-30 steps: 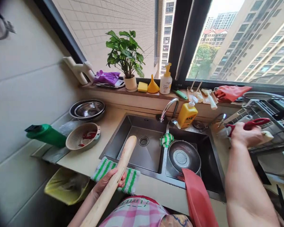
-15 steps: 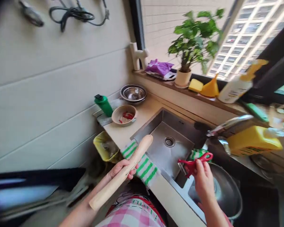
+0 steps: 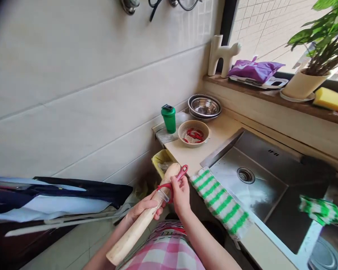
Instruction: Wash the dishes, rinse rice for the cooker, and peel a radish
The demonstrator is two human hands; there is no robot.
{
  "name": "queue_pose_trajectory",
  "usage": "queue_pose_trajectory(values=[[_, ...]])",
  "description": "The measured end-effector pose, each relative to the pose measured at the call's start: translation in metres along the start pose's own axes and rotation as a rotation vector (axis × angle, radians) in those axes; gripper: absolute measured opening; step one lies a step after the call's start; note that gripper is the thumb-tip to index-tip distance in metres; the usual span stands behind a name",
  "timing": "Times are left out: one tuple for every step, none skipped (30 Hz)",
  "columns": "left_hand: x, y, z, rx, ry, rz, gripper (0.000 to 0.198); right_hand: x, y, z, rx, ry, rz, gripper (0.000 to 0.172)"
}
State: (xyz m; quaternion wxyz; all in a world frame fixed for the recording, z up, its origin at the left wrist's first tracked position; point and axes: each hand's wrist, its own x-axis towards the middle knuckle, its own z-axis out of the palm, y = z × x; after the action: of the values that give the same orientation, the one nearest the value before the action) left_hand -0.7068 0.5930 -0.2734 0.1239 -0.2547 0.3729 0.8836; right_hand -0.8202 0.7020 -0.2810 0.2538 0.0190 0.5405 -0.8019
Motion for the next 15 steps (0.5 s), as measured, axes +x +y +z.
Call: queue_pose_trajectory(values=[[-0.003, 0.007, -0.015, 0.0, -0.007, -0.015, 0.057, 0.0, 0.011, 0.022, -0.018, -0.008, -0.012, 0.037], [-0.006, 0.014, -0.029, 0.003, -0.018, -0.031, 0.051, -0.001, 0.022, 0.04, -0.038, -0.009, -0.025, 0.036], [-0.01, 0.021, -0.041, 0.012, -0.035, -0.048, 0.047, -0.001, 0.032, 0.056, -0.054, -0.005, -0.039, 0.036], [-0.013, 0.028, -0.052, 0.023, -0.051, -0.059, 0.043, 0.0, 0.04, 0.07, -0.067, -0.001, -0.05, 0.036], [-0.015, 0.034, -0.062, 0.035, -0.064, -0.065, 0.041, 0.001, 0.047, 0.081, -0.077, 0.004, -0.057, 0.036], [-0.017, 0.04, -0.07, 0.046, -0.075, -0.068, 0.04, 0.002, 0.053, 0.089, -0.083, 0.011, -0.056, 0.035], [-0.019, 0.045, -0.077, 0.054, -0.08, -0.074, 0.041, 0.004, 0.058, 0.096, -0.087, 0.019, -0.051, 0.035], [-0.02, 0.05, -0.083, 0.058, -0.081, -0.081, 0.042, 0.007, 0.062, 0.101, -0.091, 0.025, -0.043, 0.034], [-0.021, 0.054, -0.088, 0.058, -0.081, -0.091, 0.044, 0.01, 0.066, 0.105, -0.092, 0.03, -0.034, 0.034], [-0.022, 0.058, -0.092, 0.057, -0.081, -0.105, 0.047, 0.014, 0.068, 0.107, -0.09, 0.034, -0.029, 0.034], [-0.022, 0.061, -0.095, 0.057, -0.083, -0.118, 0.053, 0.019, 0.071, 0.109, -0.083, 0.041, -0.026, 0.034], [-0.023, 0.064, -0.098, 0.059, -0.09, -0.13, 0.06, 0.025, 0.073, 0.109, -0.074, 0.055, -0.027, 0.035], [-0.024, 0.067, -0.1, 0.06, -0.096, -0.133, 0.067, 0.03, 0.075, 0.109, -0.068, 0.075, -0.024, 0.036], [-0.026, 0.069, -0.102, 0.062, -0.109, -0.138, 0.073, 0.037, 0.078, 0.108, -0.065, 0.097, -0.016, 0.037], [-0.028, 0.071, -0.104, 0.064, -0.12, -0.141, 0.078, 0.043, 0.08, 0.107, -0.066, 0.115, -0.004, 0.038]])
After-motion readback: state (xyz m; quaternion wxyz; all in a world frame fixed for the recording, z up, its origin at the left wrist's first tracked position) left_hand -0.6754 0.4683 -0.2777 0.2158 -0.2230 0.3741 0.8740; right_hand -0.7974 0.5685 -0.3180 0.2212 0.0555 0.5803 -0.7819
